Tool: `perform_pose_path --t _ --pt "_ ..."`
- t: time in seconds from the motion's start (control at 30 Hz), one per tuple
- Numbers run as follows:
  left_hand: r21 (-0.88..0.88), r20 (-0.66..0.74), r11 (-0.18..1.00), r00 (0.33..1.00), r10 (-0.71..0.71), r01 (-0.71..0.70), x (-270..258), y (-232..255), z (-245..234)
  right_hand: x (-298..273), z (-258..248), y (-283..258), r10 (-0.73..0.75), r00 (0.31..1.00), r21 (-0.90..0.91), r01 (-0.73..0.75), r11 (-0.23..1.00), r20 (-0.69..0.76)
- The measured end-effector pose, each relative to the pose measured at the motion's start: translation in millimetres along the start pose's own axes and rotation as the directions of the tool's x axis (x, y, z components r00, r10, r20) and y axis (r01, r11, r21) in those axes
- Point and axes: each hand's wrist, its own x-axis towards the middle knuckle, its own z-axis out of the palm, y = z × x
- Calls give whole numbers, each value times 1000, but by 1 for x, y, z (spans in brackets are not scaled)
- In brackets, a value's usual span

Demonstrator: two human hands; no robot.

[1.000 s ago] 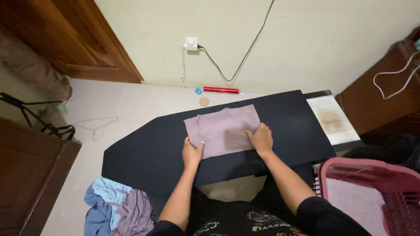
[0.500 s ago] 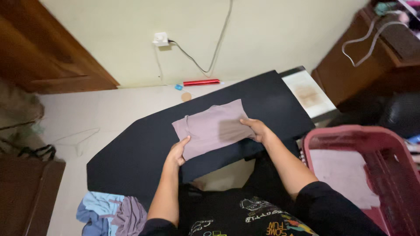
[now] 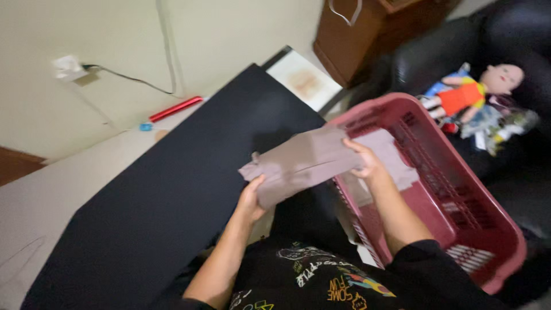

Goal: The person folds several garments one by one on a black table and places each folded item into a pink laundry basket. The person handles a light purple shirt, a mauve top, a lavender top, and a light blue shirt, smoothing and folding each before stacking them in the basket.

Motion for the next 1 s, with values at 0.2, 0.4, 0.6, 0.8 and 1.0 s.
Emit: perform_pose_path --t 0.2,0.4,0.6,0.8,1.0 --pt "23 95 958 953 -287 286 74 -116 71 -102 -139 -39 -144 981 132 162 978 -133" --pt "-12 108 933 928 -356 359 157 -228 107 -133 -244 -60 -100 844 -12 111 994 -526" --pt "171 -191 932 938 -288 321 212 -247 111 -68 -259 -72 -82 953 59 104 993 -291" --pt "453 -284 849 947 -150 270 233 -243 107 -23 -264 -87 -63 889 -478 -182 859 -453" --pt "535 -414 724 882 -225 436 236 -251 94 12 -259 -37 -595 799 -982 -170 -88 -85"
